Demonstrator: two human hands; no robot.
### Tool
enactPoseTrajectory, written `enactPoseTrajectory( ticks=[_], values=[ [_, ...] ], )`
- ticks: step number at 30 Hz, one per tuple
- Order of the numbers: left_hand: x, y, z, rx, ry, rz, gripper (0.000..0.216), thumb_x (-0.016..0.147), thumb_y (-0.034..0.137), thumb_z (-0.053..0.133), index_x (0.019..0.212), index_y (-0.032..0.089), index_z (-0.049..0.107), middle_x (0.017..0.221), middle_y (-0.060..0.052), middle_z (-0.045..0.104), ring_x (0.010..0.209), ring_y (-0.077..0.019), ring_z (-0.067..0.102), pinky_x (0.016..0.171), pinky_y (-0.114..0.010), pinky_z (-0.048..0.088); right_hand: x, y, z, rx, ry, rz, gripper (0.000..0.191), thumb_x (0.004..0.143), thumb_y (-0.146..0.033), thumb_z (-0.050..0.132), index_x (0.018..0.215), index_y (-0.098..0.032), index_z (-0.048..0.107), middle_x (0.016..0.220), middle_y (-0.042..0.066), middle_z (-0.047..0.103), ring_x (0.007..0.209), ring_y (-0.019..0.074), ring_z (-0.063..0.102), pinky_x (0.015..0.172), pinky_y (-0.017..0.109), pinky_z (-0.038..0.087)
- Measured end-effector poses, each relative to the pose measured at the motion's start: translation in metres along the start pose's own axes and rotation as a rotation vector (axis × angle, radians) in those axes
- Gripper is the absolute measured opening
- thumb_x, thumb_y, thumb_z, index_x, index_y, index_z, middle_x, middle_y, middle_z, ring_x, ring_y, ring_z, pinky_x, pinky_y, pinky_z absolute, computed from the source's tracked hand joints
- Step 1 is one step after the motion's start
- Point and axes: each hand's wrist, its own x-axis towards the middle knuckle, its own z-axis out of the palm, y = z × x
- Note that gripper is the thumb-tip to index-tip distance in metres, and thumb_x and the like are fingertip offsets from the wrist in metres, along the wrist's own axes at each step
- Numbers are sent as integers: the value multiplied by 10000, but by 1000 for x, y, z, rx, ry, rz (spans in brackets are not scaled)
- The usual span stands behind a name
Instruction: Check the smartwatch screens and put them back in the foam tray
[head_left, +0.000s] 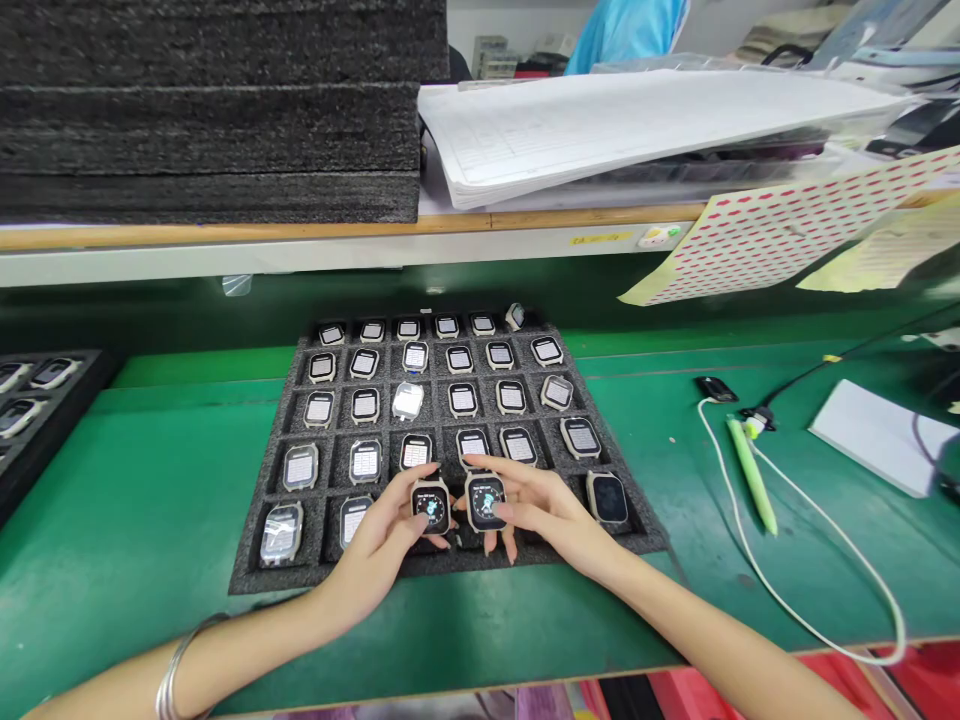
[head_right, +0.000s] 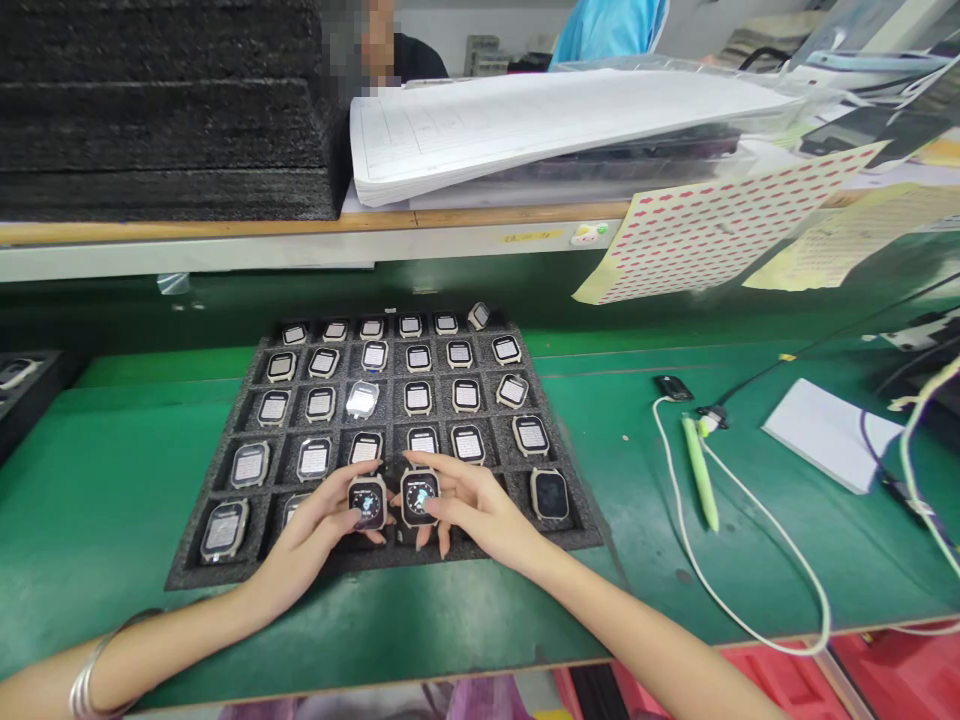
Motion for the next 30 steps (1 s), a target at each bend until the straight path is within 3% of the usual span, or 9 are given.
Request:
enactPoseTrajectory(
  ticks=[3,8,15,19,21,24,27,30],
  values=[
    [-1,1,0,35,-3,0,411,896,210,440,1307,217,420,1097,-60,621,816,-167,597,847,-324,508,0,0,1,-3,7,3,504,862,-274,619,1326,-142,471,856,76,653,627,181,663,460,221,525],
    [-1,0,1,3,-1,20,413,898,229,444,1309,210,421,1119,-80,598,941,-209,570,813,-333,530,0,-2,4,-33,42,23,491,855,-316,650,1291,-143,507,978,109,662,589,161,661,452,213,514],
    [0,-3,2,-32,17,34,409,895,246,463,1302,214,435,1069,-73,583,935,-214,569,803,-342,542,-1,1,6,-142,60,23,484,867,-306,644,1293,-129,495,820,59,657,528,134,631,421,187,475],
    [0,-6,1,-62,80,61,437,874,261,512,1304,214,449,1119,-82,582,941,-223,588,793,-350,550,-5,-2,6,-215,-41,-24,668,804,-212,703,1389,-163,385,927,62,654,724,169,648,590,246,540],
    [1,-6,1,-86,97,70,473,860,275,543,1317,205,445,1171,-100,583,983,-244,590,789,-354,552,-7,-5,4,-342,-73,-51,714,801,-168,690,1421,-179,337,928,50,658,745,172,636,678,295,548],
    [1,-3,1,-118,91,71,516,855,293,572,1340,197,424,1178,-111,604,997,-249,605,793,-348,552,-7,-9,-1,-726,-22,-152,629,812,-148,658,1387,-185,406,879,41,650,703,178,606,713,335,535],
    [1,1,3,-136,92,57,514,860,307,588,1333,186,428,1135,-107,628,956,-229,624,783,-333,560,-5,-12,-3,-1018,-46,-283,528,793,-153,673,1294,-175,507,1097,106,578,949,240,566,863,385,484],
    [1,5,6,-141,104,40,499,850,328,613,1301,177,461,1091,-97,643,932,-214,623,751,-313,570,-3,-16,-3,-1170,-111,-326,479,786,-202,699,1239,-171,548,1133,122,518,1049,266,507,897,402,458]
  ],
)
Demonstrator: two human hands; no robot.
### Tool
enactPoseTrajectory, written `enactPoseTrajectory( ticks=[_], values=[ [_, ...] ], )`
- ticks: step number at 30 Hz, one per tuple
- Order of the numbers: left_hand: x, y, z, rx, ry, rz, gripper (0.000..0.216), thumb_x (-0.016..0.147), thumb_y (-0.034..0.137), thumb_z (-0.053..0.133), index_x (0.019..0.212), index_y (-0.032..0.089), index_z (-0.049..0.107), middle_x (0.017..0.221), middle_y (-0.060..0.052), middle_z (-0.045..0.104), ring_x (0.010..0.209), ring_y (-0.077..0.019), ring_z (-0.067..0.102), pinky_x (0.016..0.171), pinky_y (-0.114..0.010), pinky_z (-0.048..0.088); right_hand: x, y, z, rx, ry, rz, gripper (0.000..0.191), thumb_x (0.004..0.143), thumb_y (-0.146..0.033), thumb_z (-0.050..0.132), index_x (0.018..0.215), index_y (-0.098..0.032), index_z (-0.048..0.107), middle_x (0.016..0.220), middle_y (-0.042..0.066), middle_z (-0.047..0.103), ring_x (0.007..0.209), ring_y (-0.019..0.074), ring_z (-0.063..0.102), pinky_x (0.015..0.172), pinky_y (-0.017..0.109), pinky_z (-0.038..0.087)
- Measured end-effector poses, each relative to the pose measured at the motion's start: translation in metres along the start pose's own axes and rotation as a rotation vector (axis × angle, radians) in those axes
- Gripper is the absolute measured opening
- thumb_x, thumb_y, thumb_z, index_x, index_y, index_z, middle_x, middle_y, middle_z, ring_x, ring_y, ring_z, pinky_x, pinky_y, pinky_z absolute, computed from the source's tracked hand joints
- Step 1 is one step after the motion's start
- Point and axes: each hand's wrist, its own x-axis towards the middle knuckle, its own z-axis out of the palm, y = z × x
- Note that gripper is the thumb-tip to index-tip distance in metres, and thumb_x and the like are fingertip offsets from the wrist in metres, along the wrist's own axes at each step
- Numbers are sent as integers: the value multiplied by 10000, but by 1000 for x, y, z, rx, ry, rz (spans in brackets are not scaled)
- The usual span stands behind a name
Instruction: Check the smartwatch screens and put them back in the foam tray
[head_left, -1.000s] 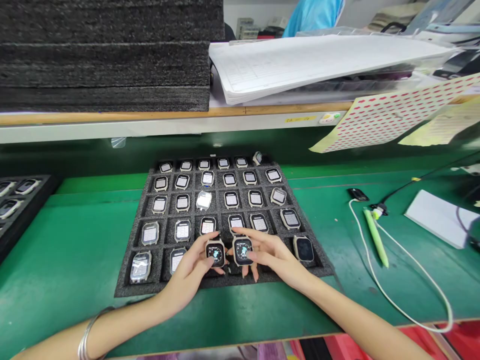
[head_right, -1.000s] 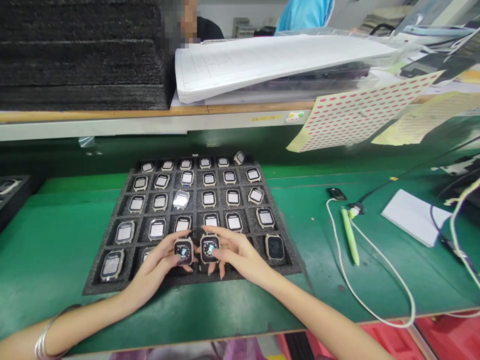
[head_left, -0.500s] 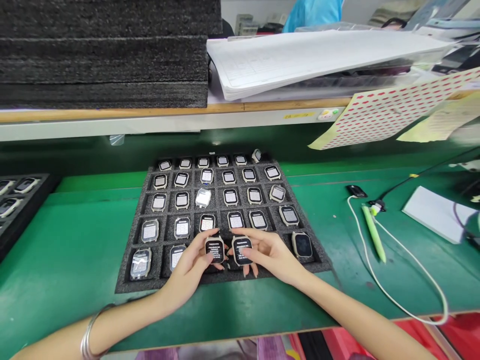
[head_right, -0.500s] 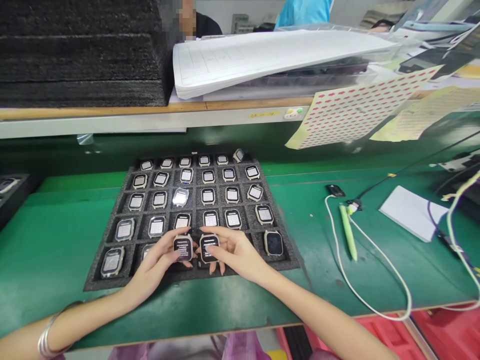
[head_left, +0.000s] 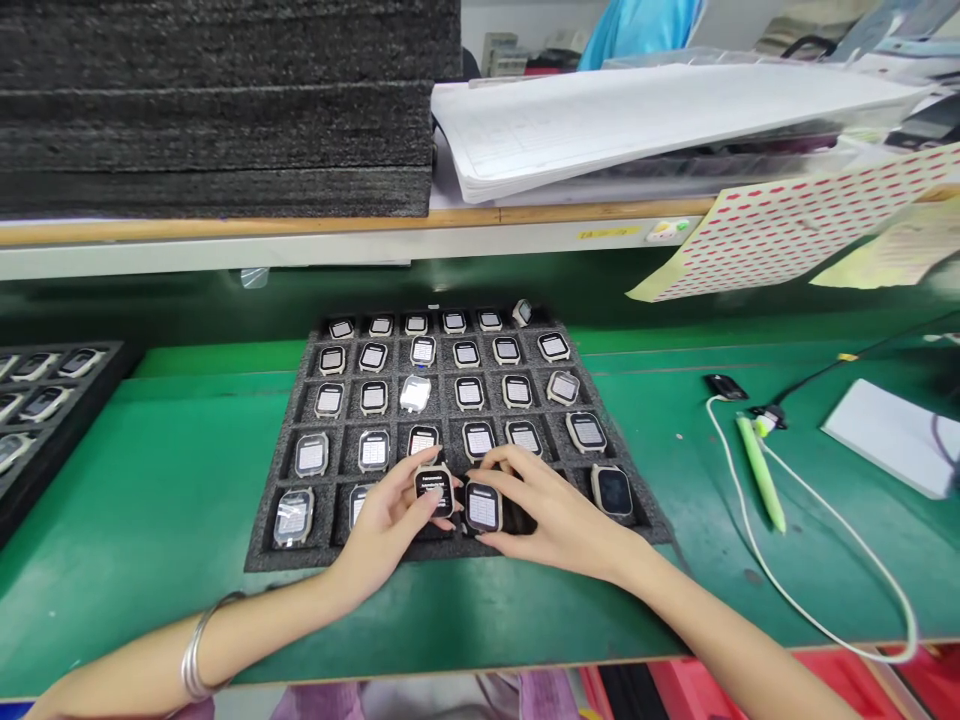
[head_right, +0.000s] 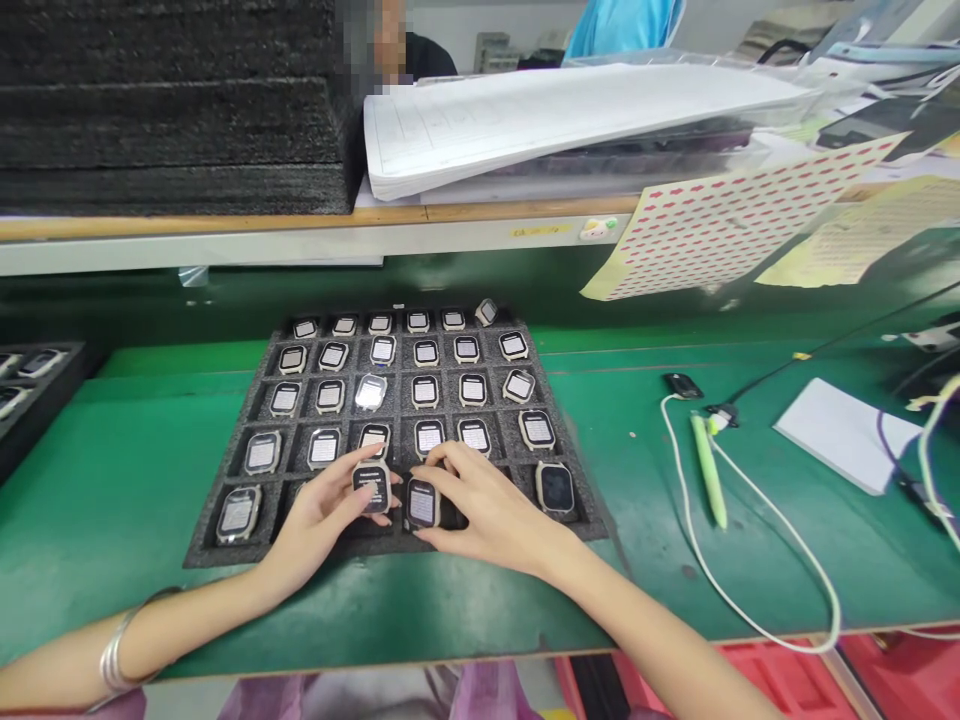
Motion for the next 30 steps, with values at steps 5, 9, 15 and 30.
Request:
enactPoseTrajectory(
  ticks=[5,9,15,30],
  values=[
    [1,1,2,-9,1,-4,476,826,346,646,1245,169,505,1021,-88,659,870,-205,636,696,-306,583,-1,1,-7,-122,1,-22,630,809,-329,705,1370,-219,439,1196,124,493,1089,281,479,923,442,431],
    [1,0,1,-21,-9,-1,460,831,340,639,1236,172,499,985,-80,669,819,-193,645,672,-308,587,-10,6,-17,-97,131,32,357,915,-294,568,1260,-208,526,1098,110,554,1017,263,515,886,416,445],
    [0,0,1,-29,-29,22,432,857,327,602,1239,165,483,992,-83,664,833,-196,645,679,-314,585,-38,20,-36,-147,343,135,166,948,-324,524,1040,-193,571,992,84,595,930,245,541,824,373,432],
    [-3,-8,0,73,-77,2,550,830,318,639,1315,187,417,1057,-97,638,875,-199,623,714,-289,554,-81,16,-15,-545,285,456,434,1004,-420,270,1080,-115,568,1021,163,532,920,306,550,822,454,463]
  ],
)
